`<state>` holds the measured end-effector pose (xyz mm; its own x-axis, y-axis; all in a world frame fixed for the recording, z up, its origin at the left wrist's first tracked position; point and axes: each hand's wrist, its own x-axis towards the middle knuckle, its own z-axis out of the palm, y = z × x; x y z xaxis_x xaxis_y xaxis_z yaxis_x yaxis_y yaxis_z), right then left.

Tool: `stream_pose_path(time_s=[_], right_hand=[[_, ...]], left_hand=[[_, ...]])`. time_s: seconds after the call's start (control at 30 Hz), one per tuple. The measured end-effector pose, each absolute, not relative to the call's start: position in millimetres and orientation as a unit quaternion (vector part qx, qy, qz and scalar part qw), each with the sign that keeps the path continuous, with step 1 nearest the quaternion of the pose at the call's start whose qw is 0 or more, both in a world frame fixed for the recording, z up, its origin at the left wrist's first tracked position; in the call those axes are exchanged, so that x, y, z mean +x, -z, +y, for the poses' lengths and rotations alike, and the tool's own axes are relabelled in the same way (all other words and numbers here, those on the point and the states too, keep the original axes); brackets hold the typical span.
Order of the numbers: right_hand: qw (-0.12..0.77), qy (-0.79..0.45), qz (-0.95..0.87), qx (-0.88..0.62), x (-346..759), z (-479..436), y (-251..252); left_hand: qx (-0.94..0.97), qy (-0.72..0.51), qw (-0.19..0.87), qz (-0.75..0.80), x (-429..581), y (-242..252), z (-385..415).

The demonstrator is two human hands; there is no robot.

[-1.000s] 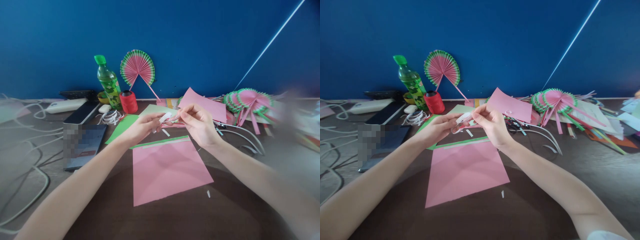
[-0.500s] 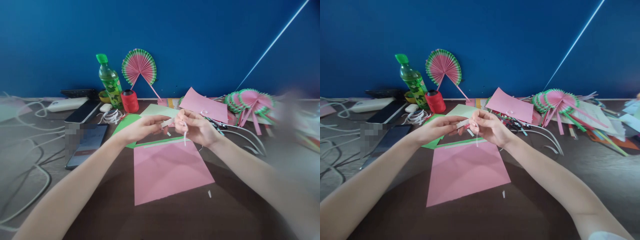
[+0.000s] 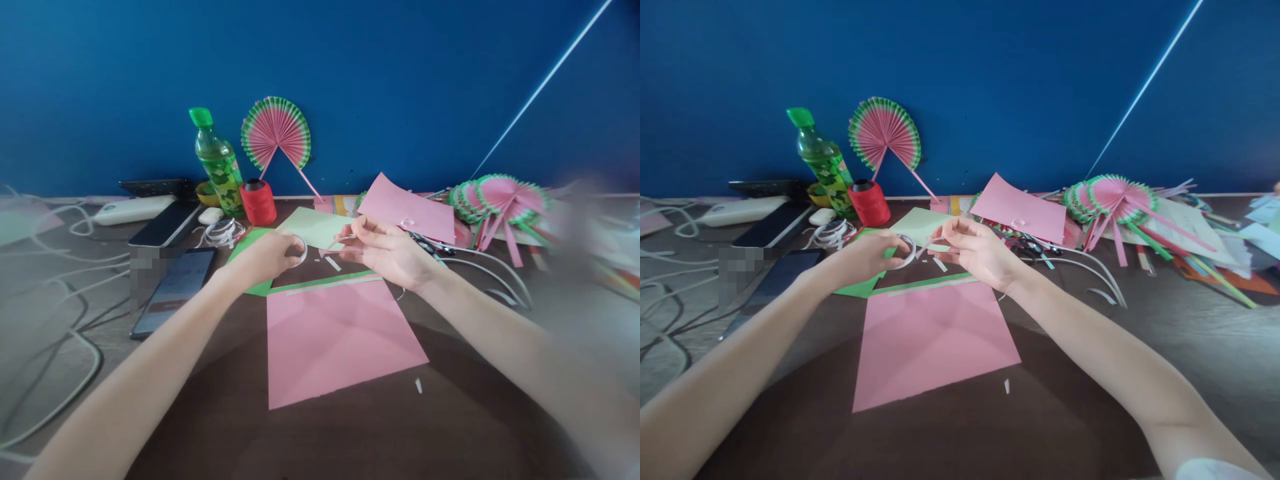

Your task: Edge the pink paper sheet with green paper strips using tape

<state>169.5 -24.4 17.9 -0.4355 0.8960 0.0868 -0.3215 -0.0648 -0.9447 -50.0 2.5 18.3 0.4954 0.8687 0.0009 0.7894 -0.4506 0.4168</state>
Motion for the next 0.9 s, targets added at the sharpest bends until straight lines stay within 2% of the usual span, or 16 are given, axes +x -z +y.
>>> stream_pose_path(time_s=[0.1,0.27,0.37,0.73,0.9], right_hand=[[0.452,-0.677,-0.499,-0.297,167,-25,-15],[0.463,-0.663,-0.488,-0.328,163,-21,0],[0.470,-0.654,-0.492,-0.329,161,-20,6],[0.473,-0.645,-0.482,-0.357,160,-20,8],[0.441,-0.536,-0.564,-0.447,161,-22,10]], left_hand=[[0.835,-0.148,0.211,0.486,-45,-28,-4],[0.816,-0.097,0.372,0.431,-39,-40,-11],[0.798,-0.094,0.414,0.428,-40,-41,-11],[0.823,-0.040,0.376,0.425,-47,-39,-4],[0.836,-0.026,0.344,0.427,-48,-38,-5]])
